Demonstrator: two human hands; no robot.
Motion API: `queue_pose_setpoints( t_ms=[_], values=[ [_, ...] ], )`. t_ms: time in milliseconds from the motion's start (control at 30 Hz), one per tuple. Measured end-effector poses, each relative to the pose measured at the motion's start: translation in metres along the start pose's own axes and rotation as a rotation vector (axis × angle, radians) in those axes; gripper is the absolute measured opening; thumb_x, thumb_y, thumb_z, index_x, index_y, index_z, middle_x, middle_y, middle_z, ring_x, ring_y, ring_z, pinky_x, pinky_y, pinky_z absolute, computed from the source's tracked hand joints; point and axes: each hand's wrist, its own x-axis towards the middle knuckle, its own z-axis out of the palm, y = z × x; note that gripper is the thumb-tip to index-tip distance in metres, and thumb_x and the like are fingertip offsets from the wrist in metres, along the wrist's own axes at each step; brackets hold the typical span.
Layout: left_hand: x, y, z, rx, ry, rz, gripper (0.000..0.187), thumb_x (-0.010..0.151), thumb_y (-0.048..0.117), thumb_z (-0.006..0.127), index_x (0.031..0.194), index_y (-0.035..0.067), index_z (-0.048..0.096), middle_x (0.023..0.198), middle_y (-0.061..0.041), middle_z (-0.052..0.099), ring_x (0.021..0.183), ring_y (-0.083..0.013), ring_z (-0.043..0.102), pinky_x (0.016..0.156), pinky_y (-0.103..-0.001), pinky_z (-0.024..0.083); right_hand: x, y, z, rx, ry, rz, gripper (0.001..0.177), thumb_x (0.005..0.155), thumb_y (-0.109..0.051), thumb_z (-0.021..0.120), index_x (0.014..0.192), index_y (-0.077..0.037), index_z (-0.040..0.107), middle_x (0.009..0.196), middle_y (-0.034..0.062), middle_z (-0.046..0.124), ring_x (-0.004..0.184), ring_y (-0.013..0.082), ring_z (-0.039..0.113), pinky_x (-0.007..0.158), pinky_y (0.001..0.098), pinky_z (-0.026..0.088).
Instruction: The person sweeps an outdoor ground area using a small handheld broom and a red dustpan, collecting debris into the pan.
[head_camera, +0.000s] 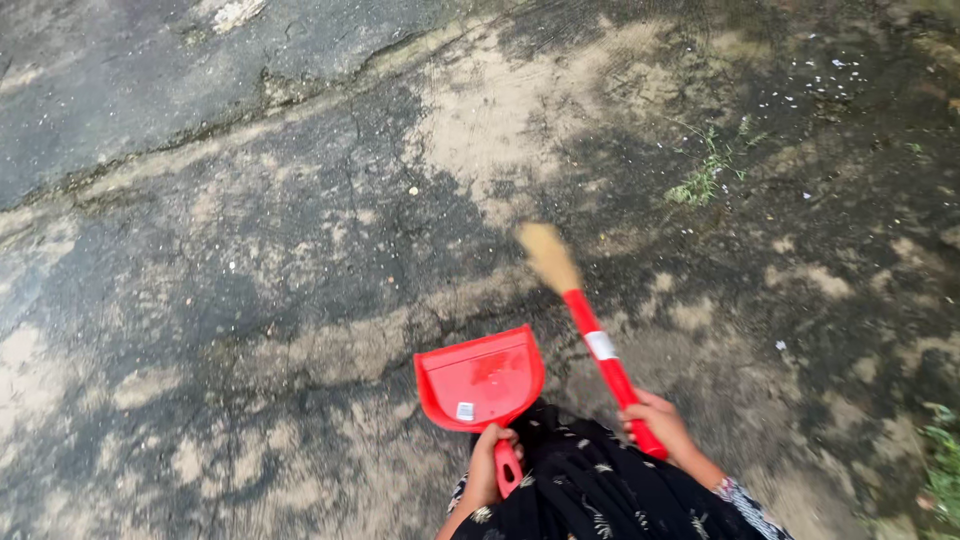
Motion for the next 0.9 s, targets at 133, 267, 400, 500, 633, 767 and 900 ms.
queue_pose_setpoints(
  t_ms=[133, 267, 400, 500, 633, 767, 900],
  values=[
    [0.078, 0.058, 0.019, 0.116, -0.087, 0.034, 0.023, 0.085, 0.029, 0.063, 0.075, 0.011, 0.053, 0.065, -0.003, 0.054, 0.058, -0.0180, 0.056, 0.051, -0.031, 0.043, 0.044, -0.039, 0.011, -0.083, 0.355, -0.084, 0.050, 0.083, 0.000, 0.065, 0.133, -0.005, 0.063, 0.075, 0.0125, 0.068, 0.058, 0.0191, 0.062, 0.051, 0.0345, 0.053],
    [0.125, 0.170, 0.053, 0.207, -0.211, 0.065, 0.020, 0.086, 0.028, 0.063, 0.077, 0.012, 0.055, 0.064, -0.005, 0.058, 0.054, -0.0163, 0.053, 0.050, -0.029, 0.043, 0.091, -0.086, 0.039, -0.074, 0.446, -0.093, 0.014, 0.087, -0.004, 0.067, 0.094, 0.007, 0.065, 0.071, 0.0135, 0.066, 0.056, 0.0230, 0.063, 0.050, 0.0368, 0.052],
    [0.155, 0.262, 0.077, 0.183, -0.176, 0.034, 0.021, 0.085, 0.029, 0.062, 0.079, 0.010, 0.057, 0.064, -0.006, 0.058, 0.056, -0.0172, 0.057, 0.053, -0.030, 0.046, 0.143, -0.134, 0.080, 0.102, 0.487, -0.052, 0.012, 0.084, -0.003, 0.067, 0.095, 0.003, 0.064, 0.076, 0.0111, 0.067, 0.061, 0.0201, 0.063, 0.053, 0.0347, 0.051],
    [0.187, 0.308, 0.072, 0.277, -0.176, 0.042, 0.019, 0.084, 0.028, 0.063, 0.080, 0.010, 0.058, 0.065, -0.005, 0.058, 0.056, -0.0172, 0.057, 0.053, -0.030, 0.046, 0.181, -0.150, 0.122, 0.062, 0.390, 0.020, 0.023, 0.083, -0.002, 0.066, 0.106, 0.001, 0.064, 0.084, 0.0092, 0.069, 0.067, 0.0176, 0.064, 0.059, 0.0319, 0.051],
    [0.214, 0.342, 0.052, 0.205, -0.132, -0.070, 0.020, 0.083, 0.029, 0.064, 0.079, 0.010, 0.057, 0.065, -0.004, 0.057, 0.056, -0.0167, 0.056, 0.052, -0.029, 0.045, 0.227, -0.167, 0.170, -0.047, 0.243, 0.113, 0.040, 0.082, -0.002, 0.065, 0.121, -0.002, 0.064, 0.094, 0.0067, 0.073, 0.076, 0.0142, 0.066, 0.066, 0.0281, 0.052],
    [0.247, 0.379, 0.039, 0.060, -0.099, -0.052, 0.020, 0.083, 0.026, 0.063, 0.078, 0.010, 0.053, 0.066, -0.003, 0.053, 0.058, -0.0169, 0.057, 0.053, -0.030, 0.045, 0.283, -0.202, 0.198, -0.155, 0.036, -0.005, 0.056, 0.080, -0.002, 0.065, 0.136, -0.005, 0.063, 0.104, 0.0041, 0.076, 0.084, 0.0108, 0.068, 0.073, 0.0244, 0.052],
    [0.272, 0.426, 0.032, 0.026, -0.034, 0.019, 0.018, 0.083, 0.026, 0.062, 0.080, 0.009, 0.056, 0.067, -0.005, 0.055, 0.058, -0.0171, 0.057, 0.054, -0.030, 0.044, 0.357, -0.259, 0.229, -0.212, -0.054, -0.079, 0.069, 0.079, 0.002, 0.063, 0.147, -0.008, 0.054, 0.083, 0.0116, 0.069, 0.064, 0.0157, 0.062, 0.059, 0.0271, 0.052]
  ],
)
